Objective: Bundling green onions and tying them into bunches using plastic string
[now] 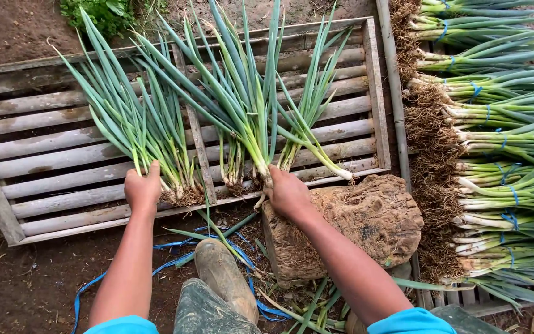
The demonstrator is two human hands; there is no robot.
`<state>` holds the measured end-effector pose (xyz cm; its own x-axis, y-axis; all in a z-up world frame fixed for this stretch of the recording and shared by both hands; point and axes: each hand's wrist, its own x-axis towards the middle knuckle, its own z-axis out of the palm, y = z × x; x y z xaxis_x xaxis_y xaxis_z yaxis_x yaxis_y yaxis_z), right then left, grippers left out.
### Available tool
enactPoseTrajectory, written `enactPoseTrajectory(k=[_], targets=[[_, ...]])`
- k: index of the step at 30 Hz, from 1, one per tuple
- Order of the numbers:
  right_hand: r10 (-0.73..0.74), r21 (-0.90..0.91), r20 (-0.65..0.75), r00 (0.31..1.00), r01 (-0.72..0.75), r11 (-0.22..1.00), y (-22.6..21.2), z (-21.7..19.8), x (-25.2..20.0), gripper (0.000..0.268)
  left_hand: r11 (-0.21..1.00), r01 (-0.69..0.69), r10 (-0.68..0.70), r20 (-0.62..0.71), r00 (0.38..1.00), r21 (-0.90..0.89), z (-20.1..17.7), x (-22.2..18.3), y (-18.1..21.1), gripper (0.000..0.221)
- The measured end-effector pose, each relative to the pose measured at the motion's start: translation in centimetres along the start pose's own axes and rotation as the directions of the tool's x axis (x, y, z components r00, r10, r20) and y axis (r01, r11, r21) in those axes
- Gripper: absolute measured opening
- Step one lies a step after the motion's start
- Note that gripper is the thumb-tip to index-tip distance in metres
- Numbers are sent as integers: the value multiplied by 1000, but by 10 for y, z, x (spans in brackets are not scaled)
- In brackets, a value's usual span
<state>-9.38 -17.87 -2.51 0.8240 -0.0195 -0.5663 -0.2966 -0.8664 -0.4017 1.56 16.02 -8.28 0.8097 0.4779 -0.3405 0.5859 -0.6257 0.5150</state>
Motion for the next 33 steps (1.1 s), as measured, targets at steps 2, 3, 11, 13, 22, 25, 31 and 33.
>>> enactPoseTrajectory(k=[2, 3, 11, 13, 22, 25, 31, 33], targets=[[4, 91, -17, 1000, -2, 996, -5, -9, -3, 64, 996, -9, 5, -43, 999, -89, 4, -4, 3, 50], [6, 182, -32, 999, -1, 983, -9, -13, -5, 60, 984, -20, 5, -88, 996, -175, 5, -6, 4, 47], [-61, 927, -111, 992, 125, 354, -28, -19, -22, 66, 942, -128, 236, 338, 911, -310, 0, -114, 93, 52], [-30, 922, -106, 994, 109, 372, -24, -14, -22, 65, 964, -222, 255, 270, 929, -149, 11, -121, 89, 71], [-131, 992, -10, 991, 26, 120, -34, -3, -56, 72, 400, 605, 170, 704, 689, -689, 35, -135, 113, 27], [-192, 989, -27, 981, 54, 137, -25, -7, -69, 69, 382, 580, 209, 679, 704, -719, 34, -143, 115, 35], [-220, 777, -374, 901, 434, 456, -18, -76, -117, 49, 596, 143, 423, 461, 780, -790, -8, -192, 155, 41], [-144, 514, -722, 676, 664, 543, -11, -99, -126, 54, 657, -27, 517, 425, 743, -753, -23, -214, 175, 47]])
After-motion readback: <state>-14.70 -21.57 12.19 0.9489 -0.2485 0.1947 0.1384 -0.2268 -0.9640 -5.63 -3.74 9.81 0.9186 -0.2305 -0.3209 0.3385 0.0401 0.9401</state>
